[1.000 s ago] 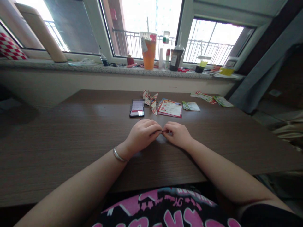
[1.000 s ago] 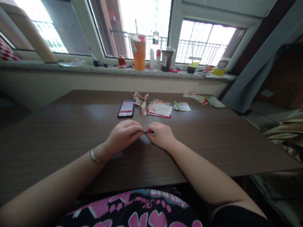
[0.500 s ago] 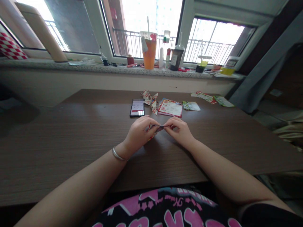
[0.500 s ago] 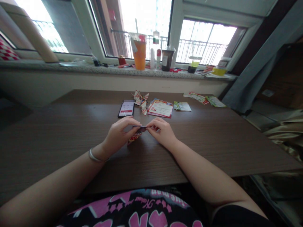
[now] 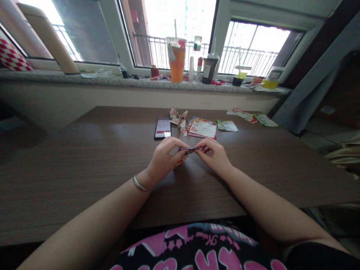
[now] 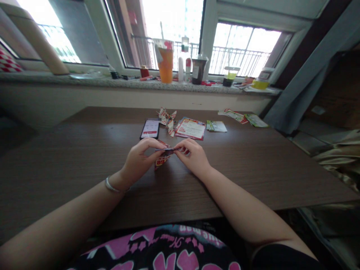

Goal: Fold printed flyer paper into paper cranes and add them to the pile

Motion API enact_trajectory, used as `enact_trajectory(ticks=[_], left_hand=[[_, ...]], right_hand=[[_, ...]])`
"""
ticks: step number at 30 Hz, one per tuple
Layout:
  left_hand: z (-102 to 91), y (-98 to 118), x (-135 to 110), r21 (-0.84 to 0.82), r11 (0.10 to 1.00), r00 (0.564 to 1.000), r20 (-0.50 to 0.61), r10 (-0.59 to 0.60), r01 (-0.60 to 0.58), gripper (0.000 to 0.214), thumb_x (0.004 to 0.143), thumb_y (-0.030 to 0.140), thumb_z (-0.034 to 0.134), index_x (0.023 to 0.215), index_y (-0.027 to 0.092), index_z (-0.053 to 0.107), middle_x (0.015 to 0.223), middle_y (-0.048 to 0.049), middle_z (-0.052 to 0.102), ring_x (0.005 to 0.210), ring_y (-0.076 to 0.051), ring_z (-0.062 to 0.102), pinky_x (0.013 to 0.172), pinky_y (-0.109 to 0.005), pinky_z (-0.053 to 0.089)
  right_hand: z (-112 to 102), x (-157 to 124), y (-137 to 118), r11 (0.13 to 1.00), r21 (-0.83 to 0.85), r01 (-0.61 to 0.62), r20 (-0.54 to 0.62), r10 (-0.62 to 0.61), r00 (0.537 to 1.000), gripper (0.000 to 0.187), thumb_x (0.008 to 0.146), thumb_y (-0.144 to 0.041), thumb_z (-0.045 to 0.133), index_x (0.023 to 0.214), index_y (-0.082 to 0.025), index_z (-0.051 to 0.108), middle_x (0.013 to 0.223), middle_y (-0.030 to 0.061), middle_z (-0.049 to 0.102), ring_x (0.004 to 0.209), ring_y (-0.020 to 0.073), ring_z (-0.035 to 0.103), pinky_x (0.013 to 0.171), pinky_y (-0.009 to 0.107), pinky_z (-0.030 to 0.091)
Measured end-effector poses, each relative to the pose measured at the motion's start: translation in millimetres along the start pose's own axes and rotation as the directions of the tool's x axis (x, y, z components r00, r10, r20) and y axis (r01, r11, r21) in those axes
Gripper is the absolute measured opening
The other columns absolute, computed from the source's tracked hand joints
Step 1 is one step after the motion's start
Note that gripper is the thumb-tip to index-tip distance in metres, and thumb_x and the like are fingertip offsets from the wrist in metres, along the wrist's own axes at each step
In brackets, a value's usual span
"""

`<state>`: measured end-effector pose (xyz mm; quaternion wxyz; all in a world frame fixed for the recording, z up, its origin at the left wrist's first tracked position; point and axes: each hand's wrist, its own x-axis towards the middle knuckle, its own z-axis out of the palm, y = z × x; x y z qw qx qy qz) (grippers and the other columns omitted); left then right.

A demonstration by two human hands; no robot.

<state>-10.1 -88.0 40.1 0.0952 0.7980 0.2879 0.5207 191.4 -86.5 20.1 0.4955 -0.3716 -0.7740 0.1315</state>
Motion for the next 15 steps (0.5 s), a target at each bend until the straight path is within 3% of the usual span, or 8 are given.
enact_trajectory(ticks=[4, 10, 15], left_hand=[[-0.8, 1.6, 0.9, -0.054, 0.998, 1.000, -0.011, 0.021, -0.022, 0.005, 0.082, 0.020, 0.067, 0.081, 0.020, 0.063, 0.087, -0.0027, 0.071, 0.087, -0.018, 0.066, 0.084, -0.036, 0.051], [-1.9, 1.4, 2.4, 0.046, 0.997, 0.996, -0.067, 0.066, -0.063, 0.007, 0.081, 0.016, 0.067, 0.079, 0.020, 0.062, 0.084, -0.0010, 0.072, 0.083, -0.017, 0.064, 0.084, -0.036, 0.049], [-2.3, 0.6, 1.0, 0.084, 0.995, 0.997, -0.040, 0.062, -0.059, 0.007, 0.082, 0.015, 0.066, 0.080, 0.020, 0.062, 0.084, -0.0011, 0.072, 0.082, -0.017, 0.064, 0.082, -0.036, 0.049]], right_hand=[[-0.7, 1.1, -1.1, 0.998, 0.056, -0.032, -0.048, 0.035, 0.998, 0.002, 0.083, -0.023, 0.064, 0.081, -0.022, 0.066, 0.082, 0.0021, 0.063, 0.075, 0.0133, 0.058, 0.058, 0.024, 0.051], [-3.5, 1.9, -4.4, 0.997, 0.078, 0.007, -0.092, 0.000, 0.996, 0.002, 0.082, -0.024, 0.065, 0.081, -0.022, 0.066, 0.083, 0.0024, 0.064, 0.079, 0.0145, 0.060, 0.061, 0.025, 0.052], [-5.0, 1.6, -6.9, 0.996, 0.073, 0.044, -0.113, -0.035, 0.993, 0.002, 0.082, -0.022, 0.065, 0.081, -0.022, 0.066, 0.082, 0.0027, 0.063, 0.078, 0.0145, 0.059, 0.061, 0.026, 0.052]])
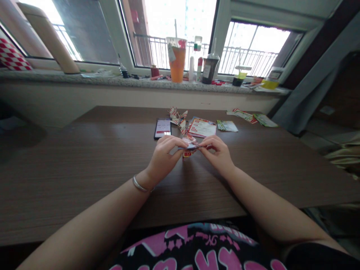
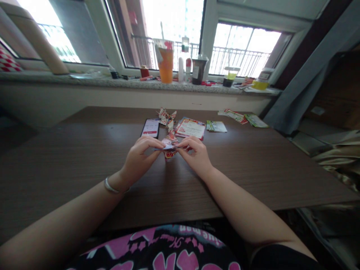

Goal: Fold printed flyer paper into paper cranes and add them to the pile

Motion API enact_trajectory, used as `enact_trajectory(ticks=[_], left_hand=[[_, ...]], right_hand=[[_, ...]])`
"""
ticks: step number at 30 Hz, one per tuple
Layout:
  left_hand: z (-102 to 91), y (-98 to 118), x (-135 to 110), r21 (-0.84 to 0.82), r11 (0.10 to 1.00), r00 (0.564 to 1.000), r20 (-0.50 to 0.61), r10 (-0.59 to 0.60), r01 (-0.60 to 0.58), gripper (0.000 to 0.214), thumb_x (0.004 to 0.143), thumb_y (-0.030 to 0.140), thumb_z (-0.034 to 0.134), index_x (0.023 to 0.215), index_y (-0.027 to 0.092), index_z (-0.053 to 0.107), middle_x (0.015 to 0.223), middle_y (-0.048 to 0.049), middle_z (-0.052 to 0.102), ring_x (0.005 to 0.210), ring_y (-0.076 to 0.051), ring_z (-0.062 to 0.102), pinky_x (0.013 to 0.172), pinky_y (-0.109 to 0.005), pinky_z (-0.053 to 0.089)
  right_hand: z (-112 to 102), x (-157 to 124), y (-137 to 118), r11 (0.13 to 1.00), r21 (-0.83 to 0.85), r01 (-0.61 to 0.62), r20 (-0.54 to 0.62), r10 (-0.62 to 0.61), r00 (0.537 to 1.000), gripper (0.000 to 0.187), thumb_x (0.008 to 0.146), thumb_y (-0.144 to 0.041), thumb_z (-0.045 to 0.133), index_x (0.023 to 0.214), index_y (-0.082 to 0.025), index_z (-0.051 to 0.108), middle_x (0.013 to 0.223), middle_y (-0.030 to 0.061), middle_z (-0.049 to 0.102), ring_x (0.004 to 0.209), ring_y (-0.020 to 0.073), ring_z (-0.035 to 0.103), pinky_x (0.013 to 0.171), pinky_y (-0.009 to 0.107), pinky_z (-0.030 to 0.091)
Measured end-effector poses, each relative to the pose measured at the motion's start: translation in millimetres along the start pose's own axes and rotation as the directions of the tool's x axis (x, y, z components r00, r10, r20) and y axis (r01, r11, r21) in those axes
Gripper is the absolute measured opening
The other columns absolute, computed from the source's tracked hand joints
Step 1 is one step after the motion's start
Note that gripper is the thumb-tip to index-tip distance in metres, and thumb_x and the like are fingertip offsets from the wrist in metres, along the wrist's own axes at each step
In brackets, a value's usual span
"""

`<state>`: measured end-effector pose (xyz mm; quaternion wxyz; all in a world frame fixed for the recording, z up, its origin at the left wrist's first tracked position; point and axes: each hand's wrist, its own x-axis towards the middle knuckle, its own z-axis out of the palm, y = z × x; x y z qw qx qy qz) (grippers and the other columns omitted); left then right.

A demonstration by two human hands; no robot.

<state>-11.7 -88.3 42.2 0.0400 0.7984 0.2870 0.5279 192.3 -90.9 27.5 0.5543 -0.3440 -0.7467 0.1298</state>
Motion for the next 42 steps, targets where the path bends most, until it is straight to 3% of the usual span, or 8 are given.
enact_trajectory(ticks=[8, 15, 29, 36, 42], left_hand=[[3.1, -3.0, -0.6, 0.101, 0.994, 0.996, 0.087, 0.026, -0.035, 0.005, 0.081, 0.016, 0.066, 0.081, 0.021, 0.065, 0.083, 0.0001, 0.071, 0.080, -0.016, 0.063, 0.082, -0.034, 0.046], [3.7, -2.0, -0.2, 0.076, 0.996, 0.991, 0.129, 0.041, -0.052, 0.004, 0.083, 0.023, 0.068, 0.081, 0.021, 0.066, 0.082, -0.0009, 0.070, 0.080, -0.016, 0.062, 0.080, -0.033, 0.046], [3.4, 0.7, 0.4, 0.050, 0.999, 0.996, 0.089, -0.013, 0.009, 0.010, 0.080, 0.013, 0.066, 0.074, 0.020, 0.063, 0.074, 0.0007, 0.063, 0.075, -0.016, 0.057, 0.073, -0.029, 0.046], [4.3, -0.7, -0.8, 0.063, 0.994, 0.983, 0.169, 0.074, -0.085, 0.008, 0.085, 0.028, 0.066, 0.085, 0.020, 0.065, 0.082, -0.0021, 0.065, 0.079, -0.016, 0.058, 0.075, -0.030, 0.045], [3.0, 1.1, -0.6, 0.127, 0.985, 0.983, 0.152, 0.100, -0.120, 0.009, 0.089, 0.028, 0.061, 0.084, 0.021, 0.065, 0.083, -0.0018, 0.066, 0.080, -0.016, 0.060, 0.078, -0.031, 0.045]], right_hand=[[-1.0, -0.3, -2.8, 0.994, -0.073, 0.080, 0.013, -0.080, 0.997, 0.004, 0.083, -0.021, 0.066, 0.080, -0.023, 0.066, 0.082, 0.0028, 0.064, 0.076, 0.0144, 0.060, 0.062, 0.028, 0.053], [-0.2, 0.1, -3.4, 0.973, -0.123, 0.197, 0.055, -0.192, 0.980, 0.004, 0.083, -0.020, 0.067, 0.081, -0.024, 0.067, 0.084, 0.0028, 0.066, 0.081, 0.0160, 0.062, 0.075, 0.033, 0.052], [-4.0, 2.6, -7.8, 0.973, -0.113, 0.199, 0.112, -0.187, 0.976, 0.003, 0.085, -0.026, 0.064, 0.086, -0.026, 0.067, 0.090, 0.0032, 0.070, 0.090, 0.0192, 0.064, 0.085, 0.038, 0.049], [-3.7, 2.3, -11.2, 0.964, -0.147, 0.220, 0.129, -0.201, 0.971, 0.006, 0.086, -0.023, 0.064, 0.086, -0.027, 0.068, 0.090, 0.0026, 0.070, 0.089, 0.0181, 0.063, 0.083, 0.037, 0.049], [-2.8, 2.0, -13.8, 0.962, -0.168, 0.214, 0.114, -0.196, 0.974, 0.005, 0.086, -0.024, 0.064, 0.084, -0.027, 0.067, 0.089, 0.0020, 0.071, 0.088, 0.0184, 0.063, 0.084, 0.037, 0.049]])
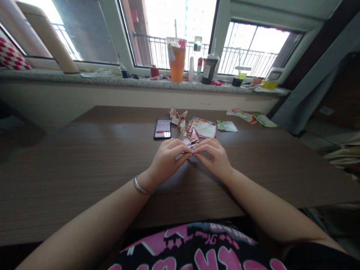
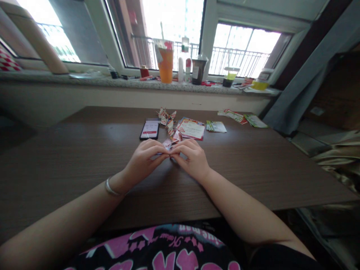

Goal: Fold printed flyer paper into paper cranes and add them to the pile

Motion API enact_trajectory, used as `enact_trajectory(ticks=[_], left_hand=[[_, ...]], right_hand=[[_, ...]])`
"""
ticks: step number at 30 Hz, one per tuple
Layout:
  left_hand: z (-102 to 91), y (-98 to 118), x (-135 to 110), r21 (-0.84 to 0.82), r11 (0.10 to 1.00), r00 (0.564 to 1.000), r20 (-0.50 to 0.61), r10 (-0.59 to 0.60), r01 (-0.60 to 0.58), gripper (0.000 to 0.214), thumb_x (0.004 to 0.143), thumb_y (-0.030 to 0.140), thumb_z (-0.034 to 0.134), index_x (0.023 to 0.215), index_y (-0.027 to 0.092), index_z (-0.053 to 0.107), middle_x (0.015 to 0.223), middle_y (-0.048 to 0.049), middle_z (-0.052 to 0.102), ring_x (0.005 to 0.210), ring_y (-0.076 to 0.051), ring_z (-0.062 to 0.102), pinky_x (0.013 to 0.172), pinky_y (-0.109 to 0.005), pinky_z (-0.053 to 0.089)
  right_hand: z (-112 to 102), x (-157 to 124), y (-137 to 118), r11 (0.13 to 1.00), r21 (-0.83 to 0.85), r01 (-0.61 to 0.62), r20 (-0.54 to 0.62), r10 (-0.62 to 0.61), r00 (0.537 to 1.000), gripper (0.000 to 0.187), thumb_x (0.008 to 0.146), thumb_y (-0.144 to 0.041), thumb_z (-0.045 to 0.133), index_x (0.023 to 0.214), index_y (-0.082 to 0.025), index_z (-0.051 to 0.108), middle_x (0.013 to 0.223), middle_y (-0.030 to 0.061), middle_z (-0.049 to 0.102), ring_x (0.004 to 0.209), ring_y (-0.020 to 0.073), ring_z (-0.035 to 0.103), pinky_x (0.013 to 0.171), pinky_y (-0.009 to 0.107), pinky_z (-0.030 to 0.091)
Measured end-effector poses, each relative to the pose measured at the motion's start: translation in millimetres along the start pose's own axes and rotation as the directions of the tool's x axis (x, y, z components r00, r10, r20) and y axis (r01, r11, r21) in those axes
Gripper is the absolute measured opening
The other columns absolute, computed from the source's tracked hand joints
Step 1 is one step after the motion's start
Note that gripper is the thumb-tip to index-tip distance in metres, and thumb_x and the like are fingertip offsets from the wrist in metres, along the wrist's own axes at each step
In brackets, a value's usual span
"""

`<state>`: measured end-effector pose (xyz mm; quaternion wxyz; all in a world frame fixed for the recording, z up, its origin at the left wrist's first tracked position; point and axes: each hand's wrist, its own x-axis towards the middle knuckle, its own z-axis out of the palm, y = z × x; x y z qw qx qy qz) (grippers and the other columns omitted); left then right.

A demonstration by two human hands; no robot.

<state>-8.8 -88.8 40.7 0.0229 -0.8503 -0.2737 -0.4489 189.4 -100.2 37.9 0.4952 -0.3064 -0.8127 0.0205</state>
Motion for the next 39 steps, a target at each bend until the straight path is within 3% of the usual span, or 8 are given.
enact_trajectory(ticks=[18, 28, 32, 39], left_hand=[[-13.0, 1.0, -2.4, 0.224, 0.956, 0.979, 0.123, 0.163, -0.188, 0.009, 0.092, 0.027, 0.056, 0.090, 0.022, 0.063, 0.084, -0.0001, 0.066, 0.078, -0.015, 0.056, 0.078, -0.031, 0.040], [-12.2, 2.5, -2.7, 0.318, 0.915, 0.968, 0.092, 0.232, -0.249, 0.011, 0.090, 0.023, 0.055, 0.081, 0.021, 0.061, 0.077, 0.0004, 0.064, 0.073, -0.015, 0.054, 0.074, -0.030, 0.042], [-14.3, 5.3, -0.6, 0.354, 0.904, 0.971, 0.100, 0.219, -0.240, 0.010, 0.090, 0.023, 0.055, 0.082, 0.021, 0.062, 0.081, 0.0010, 0.066, 0.076, -0.015, 0.056, 0.074, -0.030, 0.041], [-15.6, 5.9, -0.5, 0.385, 0.898, 0.976, 0.125, 0.179, -0.214, 0.009, 0.090, 0.025, 0.057, 0.084, 0.022, 0.063, 0.083, 0.0021, 0.068, 0.080, -0.016, 0.057, 0.075, -0.031, 0.041]], right_hand=[[3.8, 0.3, -3.2, 0.998, 0.001, 0.066, -0.001, -0.066, 0.998, 0.006, 0.087, -0.023, 0.064, 0.085, -0.027, 0.068, 0.084, 0.0011, 0.070, 0.083, 0.0171, 0.063, 0.079, 0.036, 0.051], [2.6, 1.8, -3.7, 0.986, -0.063, 0.154, 0.011, -0.153, 0.988, 0.007, 0.085, -0.019, 0.063, 0.088, -0.025, 0.066, 0.092, 0.0015, 0.072, 0.088, 0.0162, 0.064, 0.083, 0.035, 0.051], [2.8, 1.4, 0.2, 0.980, -0.068, 0.189, 0.031, -0.188, 0.982, 0.009, 0.085, -0.018, 0.064, 0.090, -0.025, 0.067, 0.093, 0.0012, 0.071, 0.089, 0.0161, 0.063, 0.084, 0.034, 0.051], [4.8, 0.7, 0.7, 0.984, -0.139, 0.113, 0.003, -0.114, 0.993, 0.006, 0.085, -0.024, 0.065, 0.085, -0.026, 0.070, 0.082, 0.0023, 0.065, 0.084, 0.0172, 0.059, 0.080, 0.034, 0.050]])
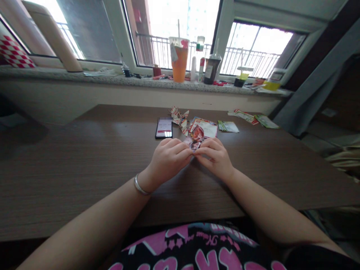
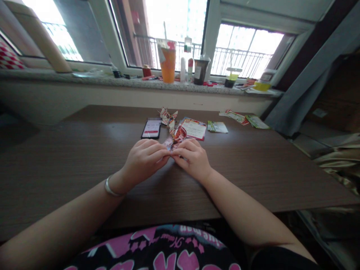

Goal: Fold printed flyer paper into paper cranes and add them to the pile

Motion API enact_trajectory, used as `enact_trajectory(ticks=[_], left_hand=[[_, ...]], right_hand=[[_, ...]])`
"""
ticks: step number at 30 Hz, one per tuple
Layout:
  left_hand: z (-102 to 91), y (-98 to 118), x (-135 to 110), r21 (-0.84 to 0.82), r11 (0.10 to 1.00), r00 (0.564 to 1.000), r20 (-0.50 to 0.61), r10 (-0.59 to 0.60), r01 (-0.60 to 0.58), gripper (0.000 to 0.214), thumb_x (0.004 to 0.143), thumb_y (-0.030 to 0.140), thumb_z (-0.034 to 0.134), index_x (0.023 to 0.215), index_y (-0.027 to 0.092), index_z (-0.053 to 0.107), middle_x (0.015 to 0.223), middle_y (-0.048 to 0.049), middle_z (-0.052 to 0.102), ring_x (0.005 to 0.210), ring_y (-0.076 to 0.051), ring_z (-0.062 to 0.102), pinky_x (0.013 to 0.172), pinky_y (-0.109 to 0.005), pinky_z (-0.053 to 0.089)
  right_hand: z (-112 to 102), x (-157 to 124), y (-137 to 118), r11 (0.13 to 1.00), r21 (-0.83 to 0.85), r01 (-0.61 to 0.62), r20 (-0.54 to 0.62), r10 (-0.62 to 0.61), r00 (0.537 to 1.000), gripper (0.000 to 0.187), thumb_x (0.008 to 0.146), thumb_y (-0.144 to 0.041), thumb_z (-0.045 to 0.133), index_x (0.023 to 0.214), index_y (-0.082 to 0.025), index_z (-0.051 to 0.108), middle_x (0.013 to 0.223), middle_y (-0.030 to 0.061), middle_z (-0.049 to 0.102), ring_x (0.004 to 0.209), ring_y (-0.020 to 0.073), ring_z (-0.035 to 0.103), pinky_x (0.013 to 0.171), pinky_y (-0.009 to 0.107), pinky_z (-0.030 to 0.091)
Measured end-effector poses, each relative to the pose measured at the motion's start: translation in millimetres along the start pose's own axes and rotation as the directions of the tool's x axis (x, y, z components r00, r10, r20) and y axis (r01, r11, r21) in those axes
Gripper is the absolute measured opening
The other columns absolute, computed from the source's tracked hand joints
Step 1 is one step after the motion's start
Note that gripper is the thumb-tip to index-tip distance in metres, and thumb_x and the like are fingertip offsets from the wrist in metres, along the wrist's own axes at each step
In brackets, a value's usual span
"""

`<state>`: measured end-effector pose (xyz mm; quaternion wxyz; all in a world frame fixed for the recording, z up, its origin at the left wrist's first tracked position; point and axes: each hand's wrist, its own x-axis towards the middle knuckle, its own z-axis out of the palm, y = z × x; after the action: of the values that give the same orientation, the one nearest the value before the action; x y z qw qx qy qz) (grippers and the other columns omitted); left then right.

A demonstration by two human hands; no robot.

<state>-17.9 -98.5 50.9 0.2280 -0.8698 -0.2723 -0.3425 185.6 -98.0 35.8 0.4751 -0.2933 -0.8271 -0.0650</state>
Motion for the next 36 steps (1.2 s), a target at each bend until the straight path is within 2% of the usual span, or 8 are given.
enact_trajectory(ticks=[7, 13, 26, 36], left_hand=[[6.2, 3.2, 0.5, -0.010, 0.999, 0.999, -0.024, -0.033, 0.033, 0.018, 0.087, 0.020, 0.054, 0.069, 0.021, 0.058, 0.071, 0.0013, 0.063, 0.073, -0.016, 0.054, 0.071, -0.031, 0.040], [6.6, 3.0, 0.6, -0.034, 0.999, 0.999, -0.037, -0.019, 0.018, 0.016, 0.085, 0.018, 0.054, 0.070, 0.021, 0.057, 0.071, 0.0014, 0.062, 0.073, -0.016, 0.053, 0.072, -0.030, 0.040], [7.0, 2.9, -2.6, -0.021, 0.999, 0.999, -0.046, -0.027, 0.026, 0.016, 0.083, 0.018, 0.056, 0.068, 0.021, 0.058, 0.071, 0.0012, 0.062, 0.072, -0.015, 0.053, 0.071, -0.030, 0.040], [10.2, 1.9, -3.9, -0.085, 0.996, 0.999, -0.037, -0.038, 0.035, 0.015, 0.082, 0.017, 0.056, 0.067, 0.020, 0.057, 0.071, 0.0004, 0.061, 0.072, -0.015, 0.053, 0.072, -0.030, 0.042]], right_hand=[[-1.7, 1.6, -2.1, 1.000, -0.003, 0.007, 0.047, -0.007, 0.999, 0.006, 0.086, -0.023, 0.063, 0.086, -0.024, 0.069, 0.079, 0.0019, 0.065, 0.081, 0.0164, 0.058, 0.080, 0.033, 0.049], [-3.4, 3.6, -3.7, 0.999, -0.013, 0.032, 0.054, -0.032, 0.998, 0.005, 0.083, -0.020, 0.064, 0.082, -0.023, 0.068, 0.079, 0.0016, 0.065, 0.083, 0.0165, 0.058, 0.081, 0.032, 0.050], [0.1, -1.5, 7.9, 0.998, -0.045, -0.035, 0.070, 0.038, 0.997, 0.008, 0.082, -0.017, 0.062, 0.079, -0.024, 0.065, 0.079, 0.0006, 0.066, 0.079, 0.0158, 0.059, 0.080, 0.032, 0.049], [2.7, -7.8, 15.4, 0.996, -0.068, -0.058, 0.079, 0.064, 0.995, 0.006, 0.083, -0.020, 0.062, 0.081, -0.024, 0.066, 0.079, 0.0010, 0.065, 0.080, 0.0166, 0.058, 0.078, 0.031, 0.049]])
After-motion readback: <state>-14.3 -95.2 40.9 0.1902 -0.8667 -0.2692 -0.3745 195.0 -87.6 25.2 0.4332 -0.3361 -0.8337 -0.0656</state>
